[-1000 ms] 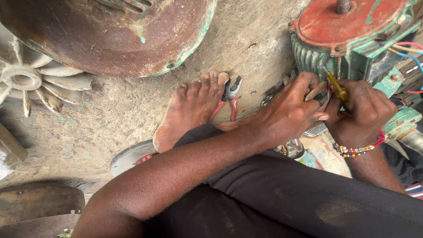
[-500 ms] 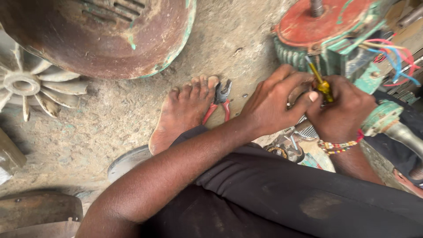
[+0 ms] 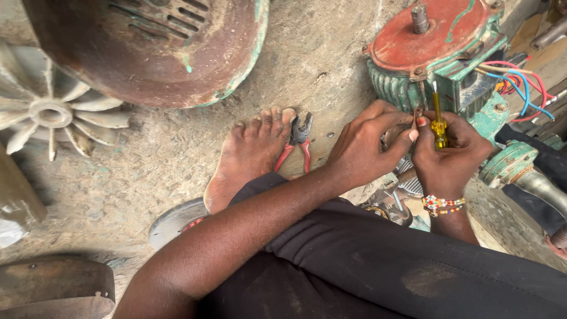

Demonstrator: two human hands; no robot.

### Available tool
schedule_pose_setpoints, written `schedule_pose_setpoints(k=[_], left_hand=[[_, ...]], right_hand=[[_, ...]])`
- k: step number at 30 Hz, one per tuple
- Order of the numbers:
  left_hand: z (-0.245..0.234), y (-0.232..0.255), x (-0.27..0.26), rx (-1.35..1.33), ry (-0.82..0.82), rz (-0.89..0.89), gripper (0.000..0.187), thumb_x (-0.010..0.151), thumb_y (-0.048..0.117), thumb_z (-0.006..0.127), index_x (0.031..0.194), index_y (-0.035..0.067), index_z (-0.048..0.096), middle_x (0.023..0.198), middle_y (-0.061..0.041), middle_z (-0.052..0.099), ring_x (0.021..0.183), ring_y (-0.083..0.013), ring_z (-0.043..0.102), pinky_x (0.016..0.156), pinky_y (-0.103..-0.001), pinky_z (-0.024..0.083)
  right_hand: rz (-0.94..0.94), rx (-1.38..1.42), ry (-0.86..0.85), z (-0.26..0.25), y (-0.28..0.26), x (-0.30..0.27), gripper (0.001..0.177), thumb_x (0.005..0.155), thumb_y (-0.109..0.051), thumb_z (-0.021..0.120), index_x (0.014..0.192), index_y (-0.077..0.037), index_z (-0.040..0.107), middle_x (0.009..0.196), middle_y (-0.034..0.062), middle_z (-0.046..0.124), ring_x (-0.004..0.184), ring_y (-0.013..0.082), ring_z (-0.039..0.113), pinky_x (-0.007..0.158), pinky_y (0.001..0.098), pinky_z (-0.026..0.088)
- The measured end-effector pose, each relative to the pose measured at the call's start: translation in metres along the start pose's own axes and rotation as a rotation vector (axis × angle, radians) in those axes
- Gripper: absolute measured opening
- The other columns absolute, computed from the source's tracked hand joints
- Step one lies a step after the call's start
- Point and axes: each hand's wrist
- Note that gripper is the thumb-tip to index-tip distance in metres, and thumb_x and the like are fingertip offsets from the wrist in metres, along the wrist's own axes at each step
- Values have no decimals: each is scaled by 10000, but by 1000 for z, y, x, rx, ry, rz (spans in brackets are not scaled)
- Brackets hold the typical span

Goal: The person is repairing an electric motor while sitting on the floor. They use a screwdriver to adjust components inside the motor's terminal box and wrap a section of the motor with a white cylindrical object.

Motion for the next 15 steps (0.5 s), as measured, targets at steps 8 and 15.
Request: schedule_pose_setpoints(k=[8, 15], left_hand=[[1, -1, -1, 10, 15, 13, 251, 949, 168, 695, 1137, 4, 728, 1144, -130, 668, 999, -233, 753, 861, -354, 628], [2, -5, 5, 14, 94, 81, 193, 903, 121, 717, 1043, -7, 755, 1104, -144, 685, 981, -244, 752, 840, -355, 630]], right_hand=[[0, 49, -6, 1, 8, 1, 90, 1009, 65, 697, 1082, 115, 715, 976, 133, 753, 901, 116, 729, 833, 235, 589], [-43, -47, 13, 3, 14, 2, 61, 1022, 51, 717, 1035, 111, 718, 870, 108, 726, 798, 93, 680, 717, 225, 537]])
Point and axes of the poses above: each hand's wrist, its own x-axis towards the middle knuckle, its own z-axis out of the palm, y = z × x
